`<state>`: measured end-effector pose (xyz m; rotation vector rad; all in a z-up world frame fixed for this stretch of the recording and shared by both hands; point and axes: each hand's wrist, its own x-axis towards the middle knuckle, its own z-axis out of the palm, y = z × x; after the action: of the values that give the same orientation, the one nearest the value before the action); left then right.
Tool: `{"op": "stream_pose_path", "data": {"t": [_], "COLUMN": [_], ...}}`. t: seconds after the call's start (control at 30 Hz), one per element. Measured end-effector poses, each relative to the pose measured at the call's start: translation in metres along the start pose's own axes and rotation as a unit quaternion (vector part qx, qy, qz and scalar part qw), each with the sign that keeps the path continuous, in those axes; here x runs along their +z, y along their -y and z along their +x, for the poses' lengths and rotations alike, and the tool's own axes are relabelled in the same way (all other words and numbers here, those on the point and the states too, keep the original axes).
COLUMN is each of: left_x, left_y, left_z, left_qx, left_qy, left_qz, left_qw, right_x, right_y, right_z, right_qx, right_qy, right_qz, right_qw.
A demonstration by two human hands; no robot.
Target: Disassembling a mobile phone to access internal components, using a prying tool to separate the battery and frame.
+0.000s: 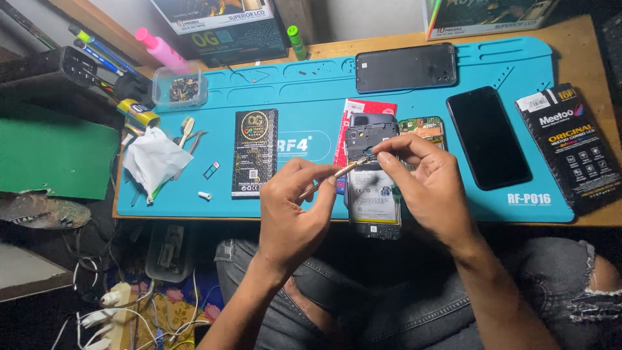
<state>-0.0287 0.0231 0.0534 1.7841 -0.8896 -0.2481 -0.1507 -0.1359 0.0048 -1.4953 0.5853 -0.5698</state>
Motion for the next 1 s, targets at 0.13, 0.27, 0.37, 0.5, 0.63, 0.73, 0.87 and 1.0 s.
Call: {"op": "stream_pose_path", "data": {"t": [0.13,0.27,0.37,0.5,0.63,0.73,0.87,1.0], "left_x": [-0.003,-0.004,-0.001,0.005,0.008,0.009,0.012,0.012], "left_y": [-0.003,-0.002,-0.005,-0.011,-0.020,-0.028,-0.032,-0.038], "left_z": [0.001,-0.001,0.001,0.005,0.009,0.014,0.019,0.022], "left_qx": [-0.002,-0.014,-0.003,0.047,0.074,0.089,0.099,0.105], "left_qy": [-0.007,-0.024,-0.041,-0.056,-0.066,-0.058,-0.051,-0.042], "left_qz": [0.001,0.006,0.016,0.063,0.087,0.092,0.089,0.091], "left_qw": [1.000,1.000,0.999,0.995,0.991,0.990,0.990,0.989], "right_x": [-0.002,0.003,0.007,0.005,0.008,0.008,0.007,0.007], "right_y": [-0.011,0.013,0.029,0.020,0.028,0.027,0.030,0.032], "right_z": [0.003,-0.002,-0.005,-0.005,-0.005,-0.006,-0.007,-0.008], "right_qx": [-0.006,-0.007,-0.040,-0.036,-0.025,-0.037,-0.039,-0.035], "right_qy": [-0.004,-0.007,-0.009,-0.009,-0.012,-0.011,-0.012,-0.013], "right_qz": [0.008,0.010,0.011,0.002,-0.009,-0.013,-0.014,-0.022], "right_qw": [1.000,1.000,0.999,0.999,1.000,0.999,0.999,0.999]}}
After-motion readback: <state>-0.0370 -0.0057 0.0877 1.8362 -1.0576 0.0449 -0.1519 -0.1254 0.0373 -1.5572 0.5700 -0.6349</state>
